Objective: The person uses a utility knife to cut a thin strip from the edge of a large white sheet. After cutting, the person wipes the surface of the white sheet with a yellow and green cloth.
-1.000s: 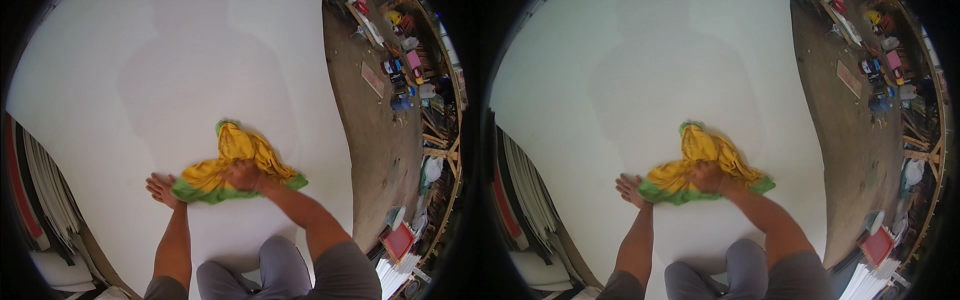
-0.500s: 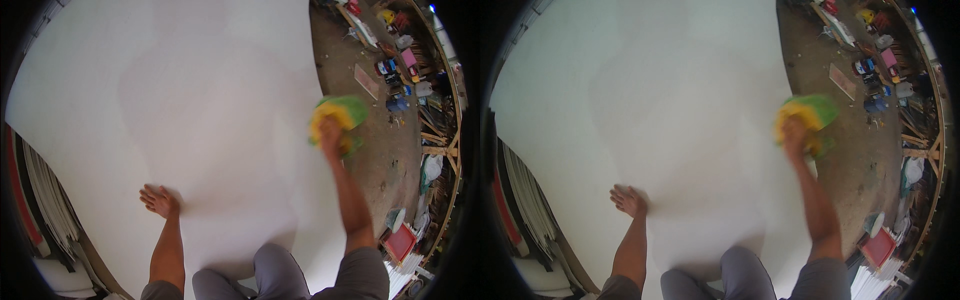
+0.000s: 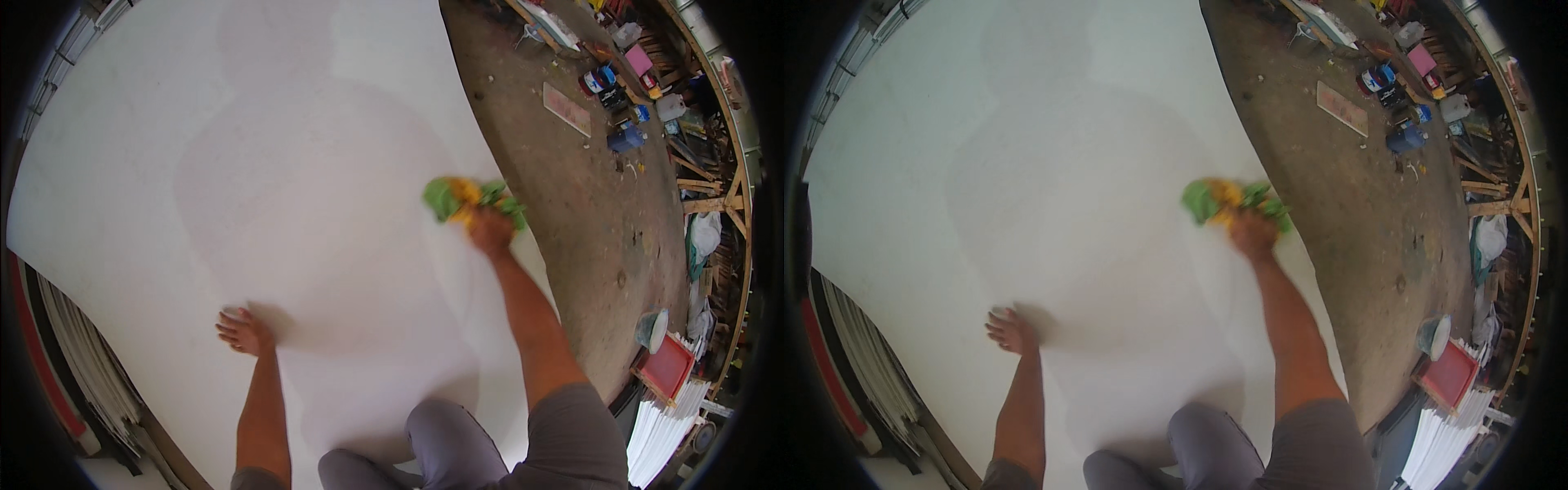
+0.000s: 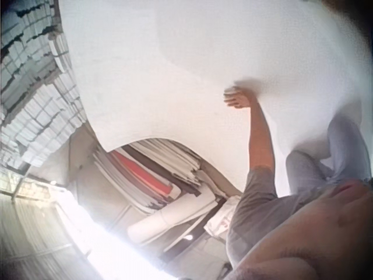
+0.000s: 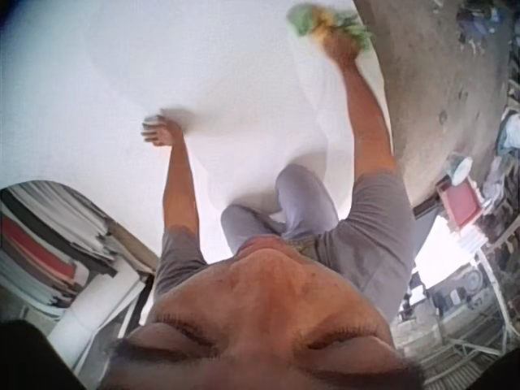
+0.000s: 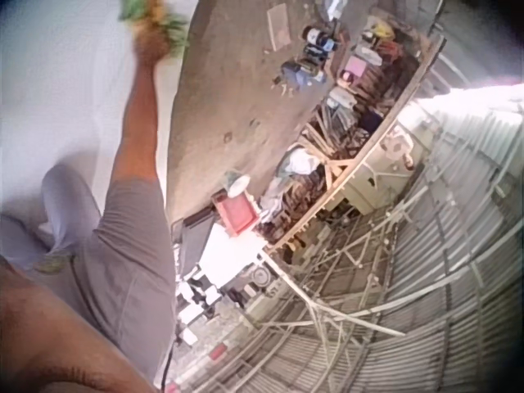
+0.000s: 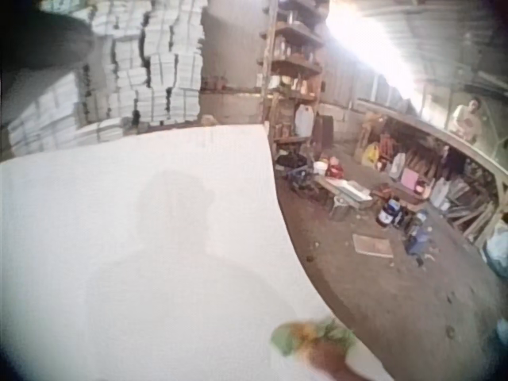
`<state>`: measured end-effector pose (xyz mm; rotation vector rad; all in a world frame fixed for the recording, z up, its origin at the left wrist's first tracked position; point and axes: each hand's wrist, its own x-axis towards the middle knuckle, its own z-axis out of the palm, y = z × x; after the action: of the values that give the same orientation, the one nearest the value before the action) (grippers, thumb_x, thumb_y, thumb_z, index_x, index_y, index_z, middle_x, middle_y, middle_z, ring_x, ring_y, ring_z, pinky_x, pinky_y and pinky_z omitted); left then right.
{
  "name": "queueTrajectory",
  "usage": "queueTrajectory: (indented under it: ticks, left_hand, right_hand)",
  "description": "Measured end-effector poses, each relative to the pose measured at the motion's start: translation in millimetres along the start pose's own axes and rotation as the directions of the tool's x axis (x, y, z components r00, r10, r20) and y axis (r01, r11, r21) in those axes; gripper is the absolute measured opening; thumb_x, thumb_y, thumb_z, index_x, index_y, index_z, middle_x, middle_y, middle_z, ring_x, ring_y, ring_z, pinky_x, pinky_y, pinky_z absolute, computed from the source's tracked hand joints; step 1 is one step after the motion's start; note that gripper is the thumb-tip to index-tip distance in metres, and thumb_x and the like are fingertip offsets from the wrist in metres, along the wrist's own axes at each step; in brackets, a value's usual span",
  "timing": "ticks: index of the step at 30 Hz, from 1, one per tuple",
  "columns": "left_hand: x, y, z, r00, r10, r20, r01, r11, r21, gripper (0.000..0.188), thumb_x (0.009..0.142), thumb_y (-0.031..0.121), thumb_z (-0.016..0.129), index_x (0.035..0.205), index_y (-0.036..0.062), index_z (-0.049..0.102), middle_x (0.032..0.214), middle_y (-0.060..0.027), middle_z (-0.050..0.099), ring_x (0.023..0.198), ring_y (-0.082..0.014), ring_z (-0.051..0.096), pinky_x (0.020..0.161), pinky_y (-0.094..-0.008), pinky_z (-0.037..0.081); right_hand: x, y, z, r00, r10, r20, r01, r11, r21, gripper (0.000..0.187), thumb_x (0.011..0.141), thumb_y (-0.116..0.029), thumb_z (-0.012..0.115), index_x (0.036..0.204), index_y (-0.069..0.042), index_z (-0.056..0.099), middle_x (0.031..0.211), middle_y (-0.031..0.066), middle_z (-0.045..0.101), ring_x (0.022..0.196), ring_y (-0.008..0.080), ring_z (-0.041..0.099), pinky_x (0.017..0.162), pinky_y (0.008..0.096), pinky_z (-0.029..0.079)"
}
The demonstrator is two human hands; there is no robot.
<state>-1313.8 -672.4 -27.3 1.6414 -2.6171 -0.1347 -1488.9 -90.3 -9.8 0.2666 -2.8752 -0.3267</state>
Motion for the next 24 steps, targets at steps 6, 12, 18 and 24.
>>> queueTrajectory:
  ticks: [6,12,18,24]
  left_hand:
    - [-50.0,71.3,0.9,0.984,-0.178,0.021,0.176,0.983,0.046,0.079,0.104,0.07,0.02,0.166,0.0204,0.012,0.172,-0.0197,0.009,0.158,-0.043,0.008,0.122,-0.0616,0.016]
    - [-39.2,62.7,1.2,0.98,-0.2,0.007,0.198,0.974,0.109,0.079,0.104,0.069,0.021,0.164,0.018,0.016,0.172,-0.0197,0.011,0.157,-0.0447,0.013,0.119,-0.0611,0.022]
    - [-30.1,59.7,-4.9,0.991,-0.133,-0.027,0.135,0.983,0.122,0.076,0.104,0.068,0.022,0.16,0.0165,0.02,0.168,-0.0216,0.017,0.153,-0.0455,0.018,0.114,-0.0592,0.027]
    - [-36.3,81.5,-6.1,0.99,-0.138,0.004,0.136,0.979,0.149,0.076,0.105,0.067,0.022,0.16,0.0155,0.02,0.167,-0.02,0.017,0.149,-0.0406,0.021,0.112,-0.0551,0.028]
  right_hand:
    - [20.2,116.0,-32.8,0.865,0.502,0.006,-0.501,0.865,-0.034,0.039,0.087,-0.027,0.068,0.124,-0.012,0.067,0.101,0.0139,0.069,0.084,0.0365,0.069,0.07,0.0517,0.054]
    - [-118.4,-135.2,-144.1,0.864,0.443,0.239,-0.496,0.669,0.553,0.061,0.082,-0.046,0.075,0.133,-0.014,0.066,0.142,0.0224,0.054,0.131,0.0457,0.05,0.098,0.0698,0.038]
    - [-190.4,-130.6,-78.4,0.994,-0.037,0.104,0.012,0.972,0.235,0.045,0.084,-0.036,0.068,0.126,-0.023,0.07,0.134,0.0195,0.061,0.111,0.039,0.06,0.085,0.065,0.051]
    - [-146.9,164.2,-26.6,0.778,0.599,0.188,-0.592,0.8,-0.099,0.041,0.089,-0.029,0.068,0.129,-0.019,0.065,0.109,0.0126,0.064,0.103,0.0335,0.062,0.072,0.0529,0.056]
